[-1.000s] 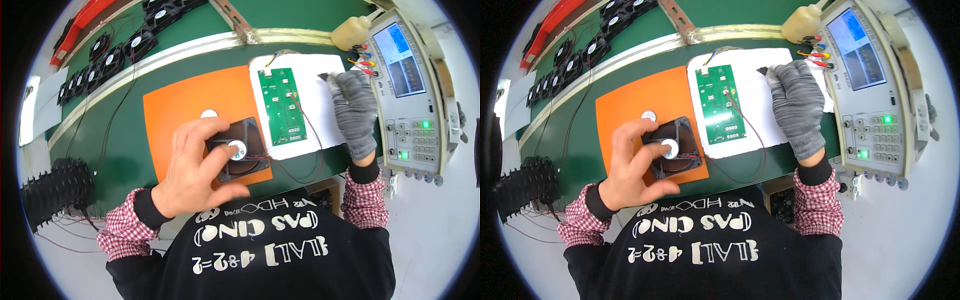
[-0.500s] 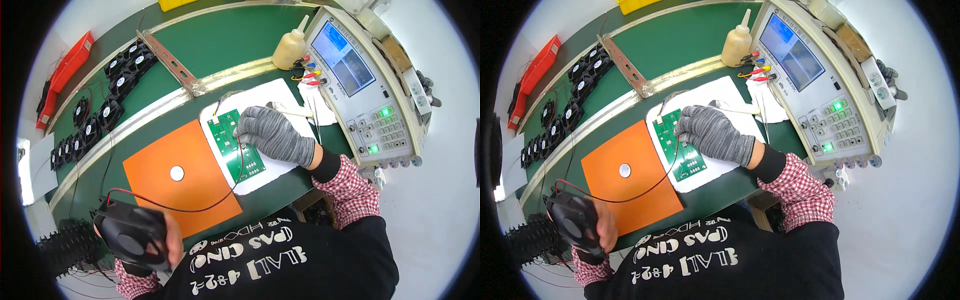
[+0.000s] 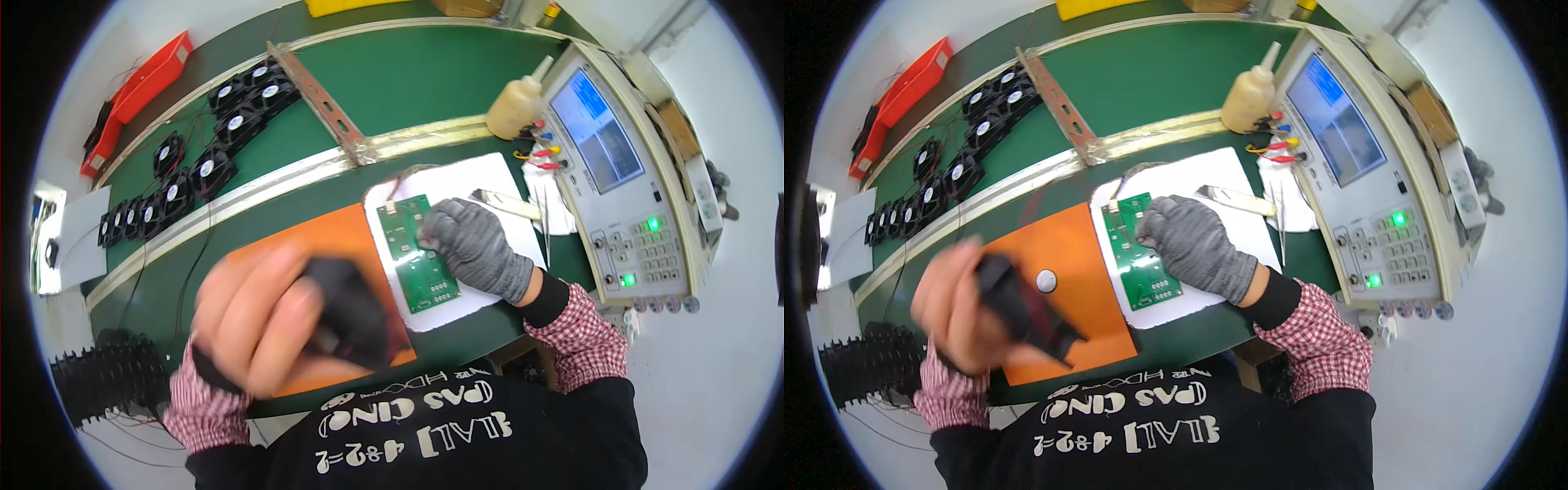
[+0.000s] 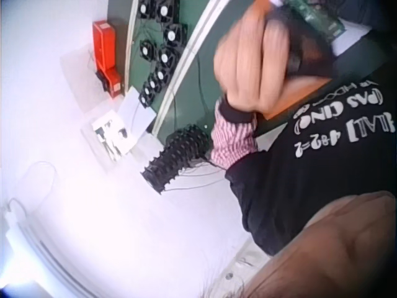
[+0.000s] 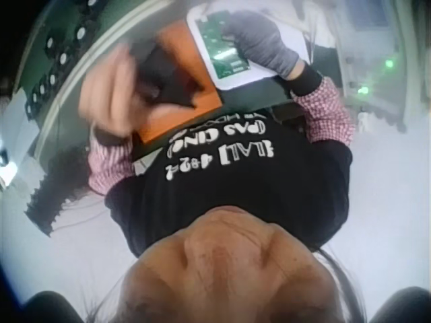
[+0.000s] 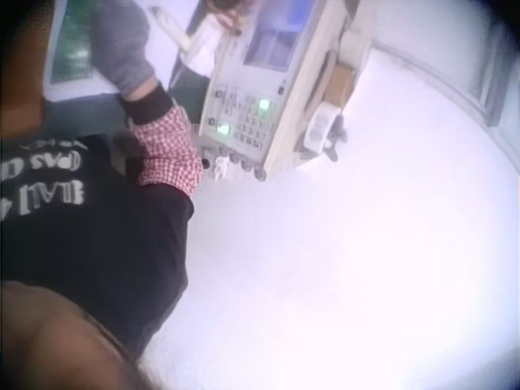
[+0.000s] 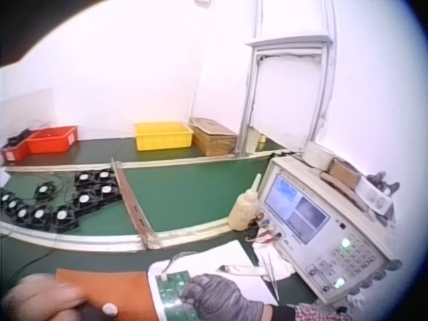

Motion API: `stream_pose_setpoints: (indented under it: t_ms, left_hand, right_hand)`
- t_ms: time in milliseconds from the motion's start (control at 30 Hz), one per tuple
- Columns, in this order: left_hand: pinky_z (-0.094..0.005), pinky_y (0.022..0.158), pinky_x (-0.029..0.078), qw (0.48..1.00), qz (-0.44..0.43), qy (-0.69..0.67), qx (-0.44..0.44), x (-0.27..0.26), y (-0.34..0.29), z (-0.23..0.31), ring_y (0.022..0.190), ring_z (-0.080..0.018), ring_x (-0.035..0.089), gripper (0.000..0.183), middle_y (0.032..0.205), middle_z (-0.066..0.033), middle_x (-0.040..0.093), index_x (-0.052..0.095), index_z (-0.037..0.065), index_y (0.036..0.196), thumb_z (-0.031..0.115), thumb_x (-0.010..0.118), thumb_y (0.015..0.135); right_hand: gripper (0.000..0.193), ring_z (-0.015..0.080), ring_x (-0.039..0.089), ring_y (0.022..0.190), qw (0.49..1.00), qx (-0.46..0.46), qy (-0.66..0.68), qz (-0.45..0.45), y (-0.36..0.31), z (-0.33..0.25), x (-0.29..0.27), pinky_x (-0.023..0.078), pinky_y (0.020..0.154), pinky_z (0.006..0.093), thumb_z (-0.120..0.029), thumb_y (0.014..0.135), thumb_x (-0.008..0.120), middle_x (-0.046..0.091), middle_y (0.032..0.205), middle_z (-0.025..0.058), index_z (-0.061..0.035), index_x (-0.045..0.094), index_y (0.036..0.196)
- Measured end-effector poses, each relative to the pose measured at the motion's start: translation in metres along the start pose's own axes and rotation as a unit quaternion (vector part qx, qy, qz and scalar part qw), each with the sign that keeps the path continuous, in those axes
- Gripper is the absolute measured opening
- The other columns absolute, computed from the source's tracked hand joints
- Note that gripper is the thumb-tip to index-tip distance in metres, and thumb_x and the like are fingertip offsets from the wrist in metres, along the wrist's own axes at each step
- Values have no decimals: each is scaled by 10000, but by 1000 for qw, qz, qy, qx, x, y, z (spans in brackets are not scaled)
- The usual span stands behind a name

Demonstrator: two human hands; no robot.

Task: The person repeatedly tests small black cooling fans by connecting them to a green circuit board using red and black wires. They pick up a fan, connect the wires to the board, observe the fan spinning, and then disconnect it to repeat the process with the same or another fan.

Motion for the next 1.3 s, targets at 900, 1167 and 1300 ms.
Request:
stream_pose_setpoints:
  t_ms: [900,1167,1300]
  left_hand:
    - [-408,951,392,897,-223,-248,-291,-10,-7,17,1066,-309,504,633,1149,-73,551,537,48,1193,177,824,644]
    - [-417,944,387,906,-107,-60,-405,-26,-43,23,1104,-330,454,849,1173,-137,520,497,22,1264,135,878,514]
    - [-411,924,395,904,-119,-76,-404,-23,-45,24,1079,-323,456,858,1180,-136,522,500,26,1262,138,881,502]
  right_hand:
    - [507,329,561,1144,996,-29,43,79,8,-40,-26,462,982,410,-75,783,737,586,1262,140,-76,592,1269]
    - [332,288,617,1069,993,-2,83,82,4,-42,-22,487,938,374,-32,819,705,635,1162,124,-66,656,1146]
    - [302,287,624,1044,993,-26,74,88,3,-42,-24,487,929,372,-28,812,708,652,1117,123,-62,670,1110]
Point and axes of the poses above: each hand's wrist, its own y-axis towards the middle knuckle, its own x-axis out of the palm, z = x × y, the point moved 1 cm from there along y, towards the middle knuckle
